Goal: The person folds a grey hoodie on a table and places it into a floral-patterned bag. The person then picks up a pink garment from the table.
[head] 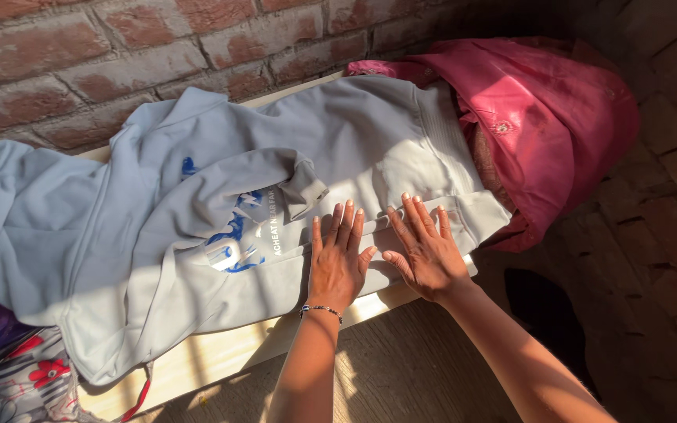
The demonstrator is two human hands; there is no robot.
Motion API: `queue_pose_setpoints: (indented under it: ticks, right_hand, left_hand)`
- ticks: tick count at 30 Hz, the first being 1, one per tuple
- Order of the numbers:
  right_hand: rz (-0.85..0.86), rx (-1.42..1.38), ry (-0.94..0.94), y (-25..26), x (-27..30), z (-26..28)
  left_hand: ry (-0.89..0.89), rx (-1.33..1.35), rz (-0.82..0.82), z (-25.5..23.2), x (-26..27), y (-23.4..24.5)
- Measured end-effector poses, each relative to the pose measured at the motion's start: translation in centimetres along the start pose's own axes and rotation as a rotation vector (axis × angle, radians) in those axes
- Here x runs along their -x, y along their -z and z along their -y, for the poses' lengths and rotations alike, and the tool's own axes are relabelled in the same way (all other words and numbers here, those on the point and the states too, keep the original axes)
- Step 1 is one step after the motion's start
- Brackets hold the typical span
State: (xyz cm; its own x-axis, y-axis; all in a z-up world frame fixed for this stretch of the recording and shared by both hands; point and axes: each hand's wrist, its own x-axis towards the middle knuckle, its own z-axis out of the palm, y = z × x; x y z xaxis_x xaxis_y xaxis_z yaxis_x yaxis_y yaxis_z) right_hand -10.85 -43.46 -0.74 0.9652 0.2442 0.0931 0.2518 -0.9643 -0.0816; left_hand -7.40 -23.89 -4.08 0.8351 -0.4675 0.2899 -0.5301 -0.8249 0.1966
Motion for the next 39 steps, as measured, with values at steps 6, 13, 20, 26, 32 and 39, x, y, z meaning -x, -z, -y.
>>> queue_pose_setpoints:
  ticks: [6,13,20,26,32,39]
  right_hand:
    - [0.067,-0.066,0.014,-1.6,-0.3,1.2]
    - [0.111,0.085,-0.046,-0.2,-1.6,3.5]
    - [-0.24,-0.043,0.166,0.6,-7.3,12.2]
    - [-0.135,-0.152,0.314,3.3,-12.5,22.0]
    - [-0.222,-0.317,0.636,5.0,-15.3,29.0]
    - [0.029,-0.12,0.505,5.0,-16.6,30.3]
  left_hand:
    - [0.2,0.018,-0.011,4.2,5.1,1.4]
    - [0.149,0.104,0.135,6.5,5.0,3.4]
    - [0.261,-0.252,-0.055,14.9,10.5,10.4]
    - [0.561,-0.216,-0.183,20.1,14.3,14.6]
    - [0.363,0.03,-0.107,23.8,13.2,15.0]
    - [0.406,0.383,0.161,27.0,14.9,21.0]
